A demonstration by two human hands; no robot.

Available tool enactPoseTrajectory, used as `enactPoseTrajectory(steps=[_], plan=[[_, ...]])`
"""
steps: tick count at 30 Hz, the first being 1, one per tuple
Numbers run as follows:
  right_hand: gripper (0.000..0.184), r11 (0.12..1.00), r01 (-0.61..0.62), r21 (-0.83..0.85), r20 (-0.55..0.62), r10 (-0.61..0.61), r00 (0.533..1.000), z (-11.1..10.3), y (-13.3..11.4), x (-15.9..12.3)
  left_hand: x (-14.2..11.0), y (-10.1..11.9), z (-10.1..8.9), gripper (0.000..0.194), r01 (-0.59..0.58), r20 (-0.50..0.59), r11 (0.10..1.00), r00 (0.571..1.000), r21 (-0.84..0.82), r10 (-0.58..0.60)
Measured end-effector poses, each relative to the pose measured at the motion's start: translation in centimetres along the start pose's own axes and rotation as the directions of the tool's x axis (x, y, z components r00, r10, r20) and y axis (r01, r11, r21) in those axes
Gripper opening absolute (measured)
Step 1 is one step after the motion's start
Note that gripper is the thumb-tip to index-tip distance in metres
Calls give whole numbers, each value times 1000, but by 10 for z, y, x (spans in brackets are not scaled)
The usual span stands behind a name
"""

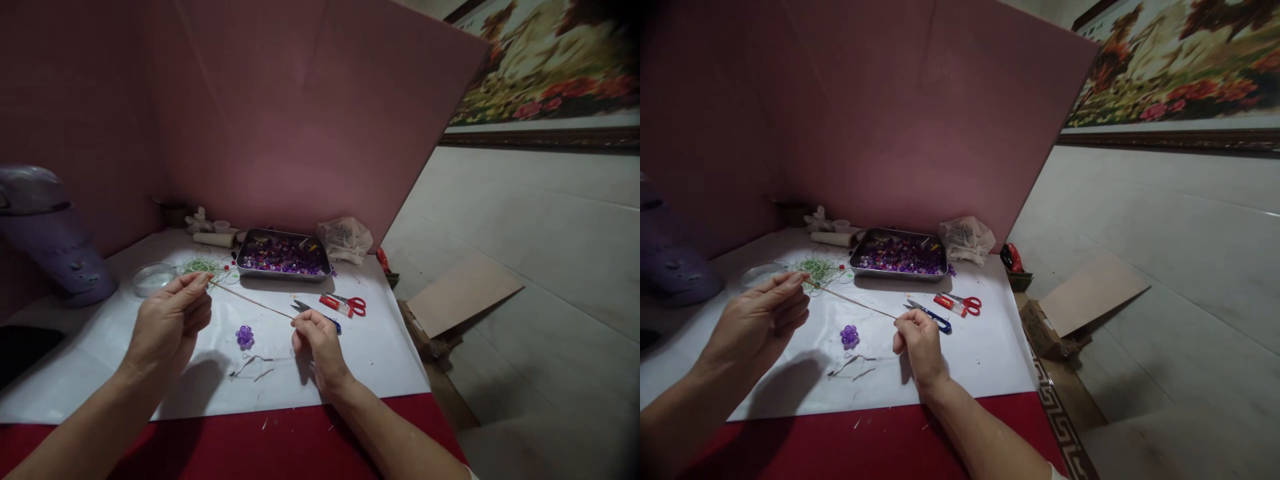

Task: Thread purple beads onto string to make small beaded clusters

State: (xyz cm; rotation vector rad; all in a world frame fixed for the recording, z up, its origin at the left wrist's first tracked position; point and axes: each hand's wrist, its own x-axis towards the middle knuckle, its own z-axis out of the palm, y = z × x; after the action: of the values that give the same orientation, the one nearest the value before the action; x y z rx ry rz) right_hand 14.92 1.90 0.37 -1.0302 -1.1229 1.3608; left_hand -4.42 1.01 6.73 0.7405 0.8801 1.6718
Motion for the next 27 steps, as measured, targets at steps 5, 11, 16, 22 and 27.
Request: enactPoseTrajectory(steps=[5,11,16,22,27], plan=[[9,997,-35,-70,-27,33,999,-3,1,3,12,2,-11,5,-80,-67,996,995,-33,78],[9,907,184,-380,13,-193,981,-8,5,6,22,5,-19,6,-119,-82,992,990,-47,115],[19,651,428,-627,235,-365,901,-16,7,10,32,3,-28,8,-85,-112,996,991,-37,80],[18,526,462,-714,251,-424,870,-17,7,11,41,0,-37,12,26,-148,1000,989,-6,-26],[19,519,412,-749,189,-429,883,-19,7,12,46,-1,-41,13,34,-192,999,981,40,-25]])
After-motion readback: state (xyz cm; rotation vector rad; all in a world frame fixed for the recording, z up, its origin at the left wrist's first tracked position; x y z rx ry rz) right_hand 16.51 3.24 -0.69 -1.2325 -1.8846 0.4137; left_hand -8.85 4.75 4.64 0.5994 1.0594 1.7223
